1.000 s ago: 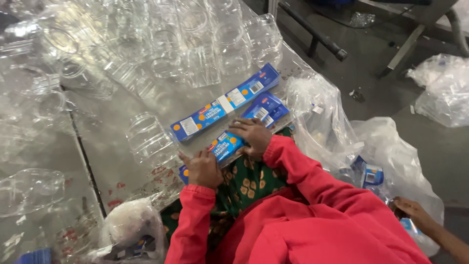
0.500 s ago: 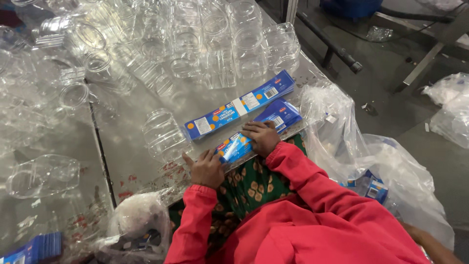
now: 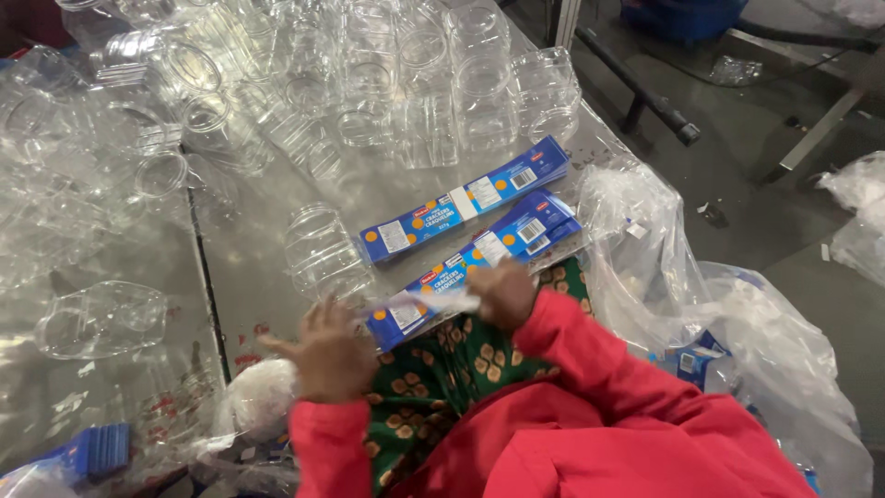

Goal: The person labels plastic containers by hand, taking a label from a long white strip and applying it to a clear plastic jar before setting it aside.

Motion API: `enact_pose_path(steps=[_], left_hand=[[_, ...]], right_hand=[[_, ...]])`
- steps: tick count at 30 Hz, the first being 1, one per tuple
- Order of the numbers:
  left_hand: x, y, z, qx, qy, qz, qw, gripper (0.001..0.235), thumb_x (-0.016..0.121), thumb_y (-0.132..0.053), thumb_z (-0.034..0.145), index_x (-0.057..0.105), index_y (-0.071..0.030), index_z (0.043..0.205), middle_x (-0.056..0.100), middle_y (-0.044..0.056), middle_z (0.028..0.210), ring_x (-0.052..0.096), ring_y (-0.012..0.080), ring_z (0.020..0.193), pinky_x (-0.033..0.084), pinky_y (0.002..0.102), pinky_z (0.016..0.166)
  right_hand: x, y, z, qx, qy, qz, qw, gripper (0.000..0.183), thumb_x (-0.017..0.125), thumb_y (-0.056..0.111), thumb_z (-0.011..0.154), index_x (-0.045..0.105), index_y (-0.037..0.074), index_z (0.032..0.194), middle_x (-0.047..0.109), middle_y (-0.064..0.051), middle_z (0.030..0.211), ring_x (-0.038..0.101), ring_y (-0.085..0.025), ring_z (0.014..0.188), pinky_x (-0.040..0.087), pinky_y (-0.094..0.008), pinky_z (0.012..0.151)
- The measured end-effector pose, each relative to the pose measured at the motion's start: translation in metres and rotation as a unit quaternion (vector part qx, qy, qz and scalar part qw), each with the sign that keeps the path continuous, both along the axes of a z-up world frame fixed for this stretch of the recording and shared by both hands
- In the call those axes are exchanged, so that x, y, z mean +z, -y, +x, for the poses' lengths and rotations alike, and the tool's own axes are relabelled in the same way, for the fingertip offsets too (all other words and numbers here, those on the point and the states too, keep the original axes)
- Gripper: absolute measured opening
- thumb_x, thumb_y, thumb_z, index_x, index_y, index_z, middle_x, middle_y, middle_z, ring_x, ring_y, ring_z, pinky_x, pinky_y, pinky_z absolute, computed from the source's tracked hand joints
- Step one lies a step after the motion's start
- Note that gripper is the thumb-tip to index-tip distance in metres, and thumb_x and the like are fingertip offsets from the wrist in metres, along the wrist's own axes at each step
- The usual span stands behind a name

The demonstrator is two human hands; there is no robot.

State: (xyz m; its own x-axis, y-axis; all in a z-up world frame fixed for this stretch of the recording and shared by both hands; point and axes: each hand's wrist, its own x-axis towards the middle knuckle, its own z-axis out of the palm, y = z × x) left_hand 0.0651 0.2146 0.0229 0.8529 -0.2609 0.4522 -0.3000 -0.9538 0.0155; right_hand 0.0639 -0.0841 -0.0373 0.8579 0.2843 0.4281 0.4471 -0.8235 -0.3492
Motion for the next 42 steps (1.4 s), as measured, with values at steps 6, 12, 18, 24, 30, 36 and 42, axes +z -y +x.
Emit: enact_pose_path(steps=[6,12,18,24,30,36,42], left_hand=[[-0.013,0.071,-0.033,-0.034,-0.279,-0.062,0.958,0.009,0.077,-0.033,0.085,0.077,-0.026,0.092,0.074,0.002,0.085,0.07,0.0226,0.093,0.013,0.084,0.114],[0.004,0.086,-0.039,-0.189,-0.322,-0.205,0.905,0.021,0.084,-0.023,0.067,0.078,-0.016,0.086,0.076,0.004,0.092,0.067,0.0312,0.1,0.011,0.087,0.097],[-0.044,0.109,-0.039,-0.178,-0.277,-0.293,0.898,0.013,0.077,-0.017,0.077,0.075,-0.013,0.089,0.072,0.008,0.09,0.067,0.0322,0.095,0.017,0.084,0.099],[-0.065,0.114,-0.043,-0.182,-0.27,-0.181,0.928,0.004,0.065,-0.008,0.084,0.07,-0.009,0.085,0.069,0.012,0.071,0.067,0.038,0.078,0.023,0.076,0.103],[-0.044,0.117,-0.043,-0.18,-0.306,-0.178,0.918,0.008,0.063,-0.011,0.09,0.07,-0.007,0.089,0.066,0.015,0.062,0.067,0.0389,0.069,0.021,0.073,0.111],[-0.03,0.097,-0.039,-0.114,-0.19,-0.539,0.812,0.02,0.063,-0.008,0.098,0.069,0.002,0.114,0.069,0.015,0.085,0.066,0.0243,0.068,0.052,0.047,0.069],[-0.014,0.088,-0.039,-0.141,-0.084,-0.873,0.459,0.028,0.065,-0.016,0.098,0.066,-0.002,0.123,0.074,0.014,0.105,0.072,0.0245,0.09,0.06,0.038,0.082]], right_hand=[[0.035,-0.026,-0.037,0.104,0.049,0.128,0.985,0.025,0.079,0.015,0.064,0.07,0.012,0.087,0.07,-0.007,0.08,0.069,-0.029,0.08,0.049,-0.043,0.076],[0.017,0.01,-0.053,0.07,-0.159,0.348,0.921,0.034,0.083,-0.001,0.064,0.075,0.006,0.096,0.068,-0.012,0.077,0.06,-0.025,0.067,0.045,-0.035,0.063],[0.004,-0.006,-0.063,0.058,-0.083,0.467,0.879,0.031,0.087,-0.001,0.07,0.074,0.008,0.097,0.069,-0.007,0.083,0.06,-0.016,0.071,0.047,-0.029,0.063],[0.048,-0.016,-0.077,0.013,0.042,0.161,0.986,0.04,0.073,0.001,0.067,0.076,0.01,0.105,0.071,-0.004,0.075,0.064,-0.024,0.065,0.043,-0.037,0.068],[0.027,0.005,-0.066,-0.098,0.048,0.171,0.979,0.033,0.069,0.0,0.069,0.073,0.011,0.1,0.071,-0.007,0.083,0.066,-0.029,0.072,0.048,-0.04,0.071],[0.034,0.036,-0.07,-0.076,-0.06,0.325,0.941,0.015,0.067,0.005,0.079,0.074,0.005,0.093,0.072,-0.009,0.095,0.073,-0.023,0.083,0.057,-0.036,0.072],[0.009,-0.015,-0.079,0.104,-0.086,0.301,0.944,0.019,0.088,0.017,0.071,0.078,0.002,0.077,0.075,-0.011,0.081,0.07,-0.026,0.077,0.051,-0.038,0.071]])
